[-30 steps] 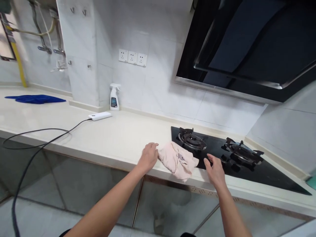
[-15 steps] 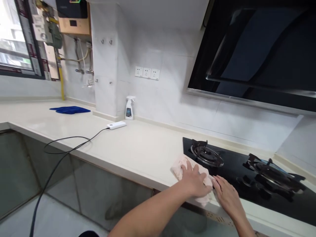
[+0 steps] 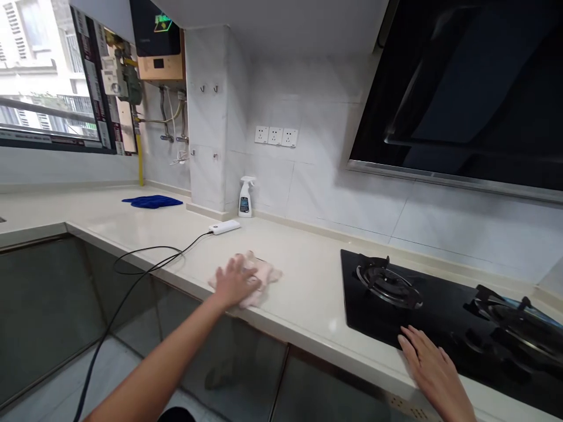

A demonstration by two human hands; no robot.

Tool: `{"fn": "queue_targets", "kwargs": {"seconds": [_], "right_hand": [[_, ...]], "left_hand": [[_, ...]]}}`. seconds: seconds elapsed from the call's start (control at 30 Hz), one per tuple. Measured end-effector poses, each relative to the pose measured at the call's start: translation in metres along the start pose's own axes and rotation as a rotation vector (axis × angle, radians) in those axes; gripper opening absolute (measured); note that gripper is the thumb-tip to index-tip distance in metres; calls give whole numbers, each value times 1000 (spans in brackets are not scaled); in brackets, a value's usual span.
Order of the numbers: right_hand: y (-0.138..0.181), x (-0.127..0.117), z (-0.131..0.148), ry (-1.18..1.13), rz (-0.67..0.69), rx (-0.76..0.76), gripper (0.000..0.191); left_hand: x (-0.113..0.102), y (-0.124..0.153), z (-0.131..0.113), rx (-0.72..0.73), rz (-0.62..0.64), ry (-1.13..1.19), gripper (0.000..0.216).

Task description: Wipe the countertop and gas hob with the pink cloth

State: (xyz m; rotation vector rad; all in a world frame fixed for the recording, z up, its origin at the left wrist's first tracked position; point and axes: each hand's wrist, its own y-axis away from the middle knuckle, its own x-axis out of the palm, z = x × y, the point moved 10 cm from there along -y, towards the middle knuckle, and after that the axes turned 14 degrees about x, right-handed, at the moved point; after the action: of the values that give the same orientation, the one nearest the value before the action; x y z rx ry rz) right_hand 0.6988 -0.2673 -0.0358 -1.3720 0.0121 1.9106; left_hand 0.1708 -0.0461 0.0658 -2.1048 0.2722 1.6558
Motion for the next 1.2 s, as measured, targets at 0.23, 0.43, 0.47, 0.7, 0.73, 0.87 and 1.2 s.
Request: {"fn": "queue_targets", "kwargs": {"seconds": [0.23, 0.43, 0.47, 0.7, 0.73, 0.87, 1.2], "right_hand": [[6, -20, 23, 75, -78, 14, 75], [7, -29, 34, 136, -35, 36, 81], [7, -30, 33, 140, -32, 39, 80], [7, -27, 25, 139, -30, 19, 75], [7, -26, 23, 135, -30, 12, 75], [8, -24, 16, 120, -24, -17, 74], [3, -11, -14, 66, -27, -50, 79]], "left_hand": [[-32, 5, 90, -282, -72, -115, 67], [-5, 28, -52, 53, -175, -113, 47], [4, 36, -86, 138, -191, -86, 45], [78, 91, -294, 705, -107, 72, 82], [82, 93, -306, 742, -131, 29, 82], [86, 97, -300, 892, -330, -148, 75], [67, 75, -37, 869, -372, -134, 59]]}}
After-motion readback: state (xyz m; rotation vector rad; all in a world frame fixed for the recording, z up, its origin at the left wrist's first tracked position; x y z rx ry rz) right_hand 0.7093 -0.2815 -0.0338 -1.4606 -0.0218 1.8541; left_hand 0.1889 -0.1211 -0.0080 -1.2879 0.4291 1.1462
